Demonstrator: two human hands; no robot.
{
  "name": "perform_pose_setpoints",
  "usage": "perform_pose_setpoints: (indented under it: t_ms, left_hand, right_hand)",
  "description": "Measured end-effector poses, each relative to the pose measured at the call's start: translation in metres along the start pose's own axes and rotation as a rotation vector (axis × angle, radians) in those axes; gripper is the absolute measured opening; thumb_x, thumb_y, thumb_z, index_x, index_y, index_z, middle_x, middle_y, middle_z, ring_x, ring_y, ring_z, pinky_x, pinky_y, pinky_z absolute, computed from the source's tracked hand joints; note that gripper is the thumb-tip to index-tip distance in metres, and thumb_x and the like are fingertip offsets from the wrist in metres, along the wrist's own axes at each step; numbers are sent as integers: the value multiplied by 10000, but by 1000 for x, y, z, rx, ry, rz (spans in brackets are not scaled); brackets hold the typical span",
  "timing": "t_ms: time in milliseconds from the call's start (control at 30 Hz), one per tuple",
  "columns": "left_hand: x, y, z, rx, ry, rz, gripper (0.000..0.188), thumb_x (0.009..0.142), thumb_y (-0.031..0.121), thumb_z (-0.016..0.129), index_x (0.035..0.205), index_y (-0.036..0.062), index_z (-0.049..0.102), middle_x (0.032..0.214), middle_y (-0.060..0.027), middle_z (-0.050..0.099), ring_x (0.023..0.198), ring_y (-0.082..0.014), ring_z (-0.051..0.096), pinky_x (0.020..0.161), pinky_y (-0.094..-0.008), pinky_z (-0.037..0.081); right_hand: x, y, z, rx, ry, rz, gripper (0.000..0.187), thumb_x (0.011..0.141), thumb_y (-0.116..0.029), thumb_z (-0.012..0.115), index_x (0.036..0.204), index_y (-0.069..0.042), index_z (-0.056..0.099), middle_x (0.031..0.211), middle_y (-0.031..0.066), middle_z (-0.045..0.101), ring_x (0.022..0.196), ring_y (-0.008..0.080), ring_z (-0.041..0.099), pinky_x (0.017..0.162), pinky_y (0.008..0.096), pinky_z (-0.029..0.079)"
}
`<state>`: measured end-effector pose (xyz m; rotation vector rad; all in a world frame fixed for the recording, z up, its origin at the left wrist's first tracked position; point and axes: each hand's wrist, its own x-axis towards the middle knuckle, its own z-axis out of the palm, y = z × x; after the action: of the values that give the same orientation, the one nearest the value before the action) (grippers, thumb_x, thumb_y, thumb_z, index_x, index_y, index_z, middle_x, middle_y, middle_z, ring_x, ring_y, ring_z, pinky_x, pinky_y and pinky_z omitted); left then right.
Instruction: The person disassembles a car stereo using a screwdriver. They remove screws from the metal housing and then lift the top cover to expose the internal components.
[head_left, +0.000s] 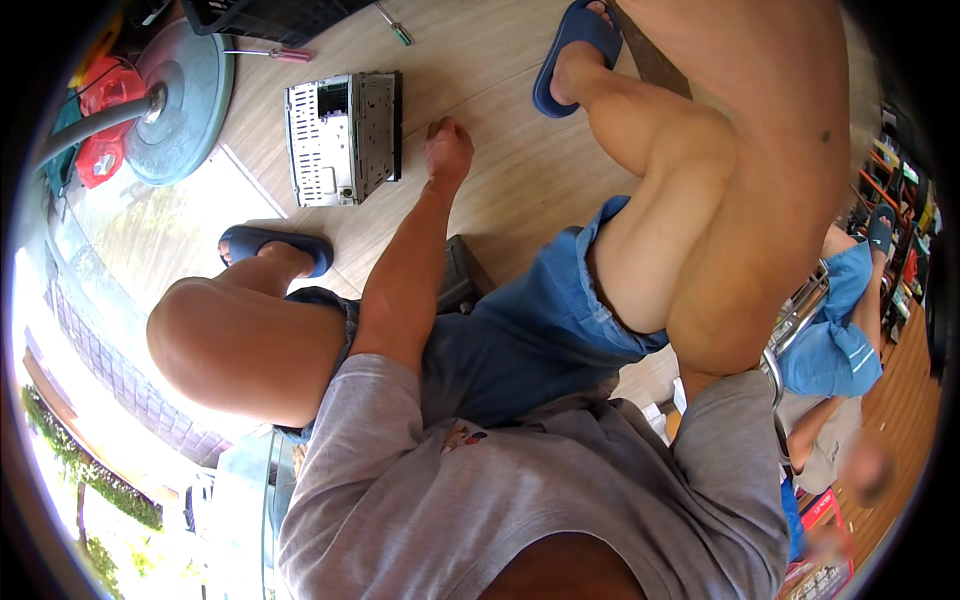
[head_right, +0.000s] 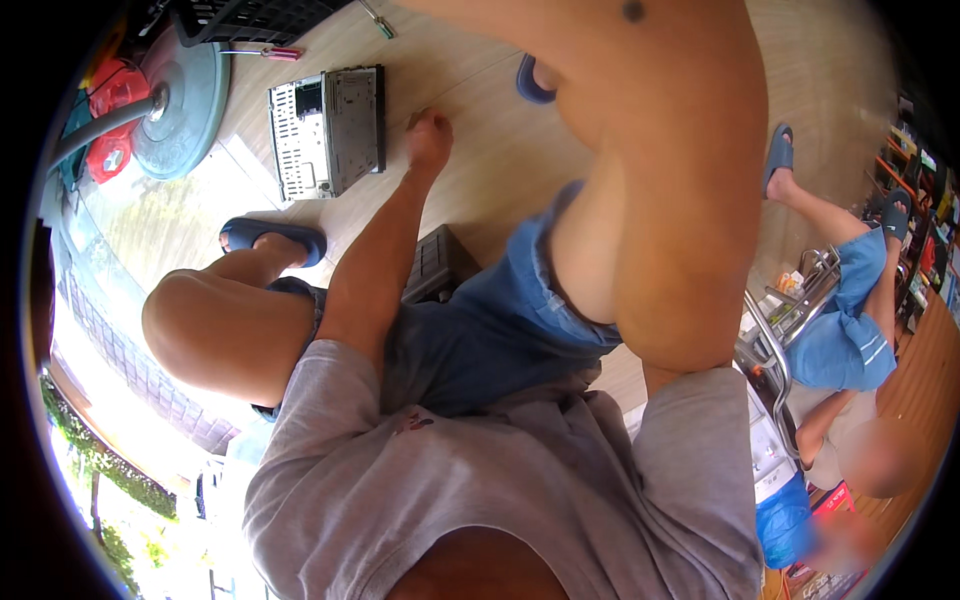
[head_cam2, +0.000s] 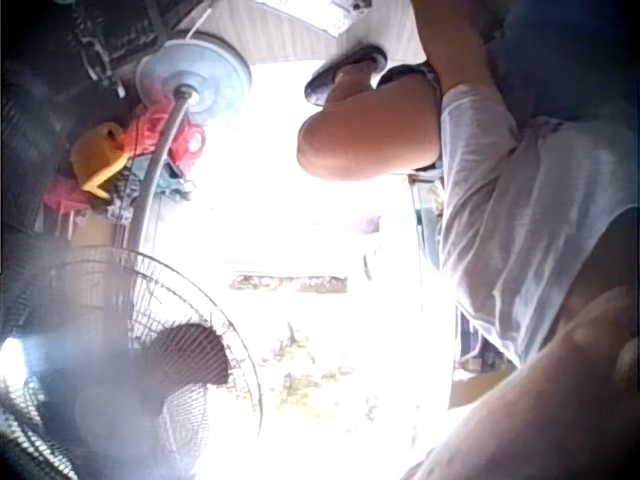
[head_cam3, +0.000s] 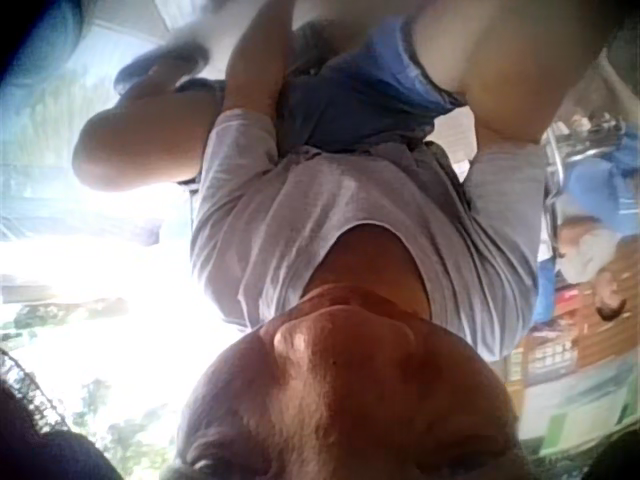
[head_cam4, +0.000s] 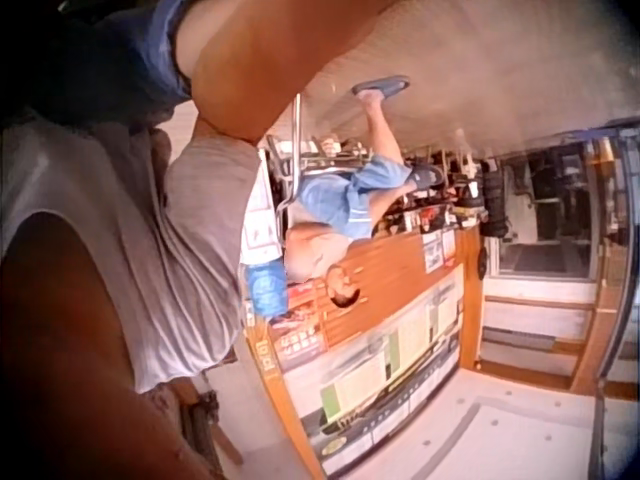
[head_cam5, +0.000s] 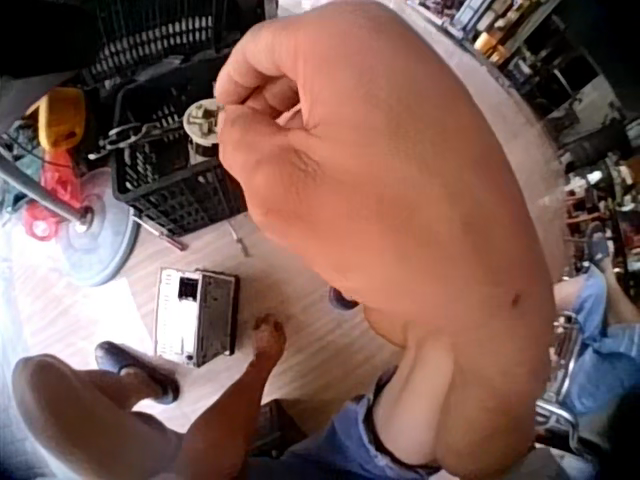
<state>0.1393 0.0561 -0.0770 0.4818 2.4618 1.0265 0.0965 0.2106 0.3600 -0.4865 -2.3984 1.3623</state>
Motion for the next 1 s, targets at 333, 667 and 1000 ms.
perform_pose_setpoints:
  t_ms: [333, 667, 1000]
  left_hand:
    - [-27, 7, -13, -228, -4, -210, 379, 773, 98, 675, 1148, 80, 626, 1057, -148, 618, 953, -335, 626, 866, -421, 503]
    - [-29, 4, -16, -739, 55, -503, 525, 719, 65, 701, 1231, 21, 598, 1091, -116, 657, 1043, -234, 617, 905, -357, 460]
    - [-32, -11, -19, -1048, 8, -662, 546, 786, -79, 587, 1325, -2, 548, 1277, -121, 580, 1157, -235, 571, 966, -312, 465]
  right_hand:
    - [-13, -3, -3, 9, 16, -1, 246, 919, -148, 637, 1078, 41, 641, 893, 91, 658, 753, 137, 589, 659, 262, 476]
    - [-26, -7, -4, 27, 13, -3, 276, 908, -171, 646, 1085, 41, 633, 912, 107, 656, 774, 162, 589, 678, 279, 476]
    - [-32, -13, -12, 46, 14, -14, 307, 898, -194, 655, 1093, 41, 626, 930, 122, 654, 794, 186, 588, 696, 296, 476]
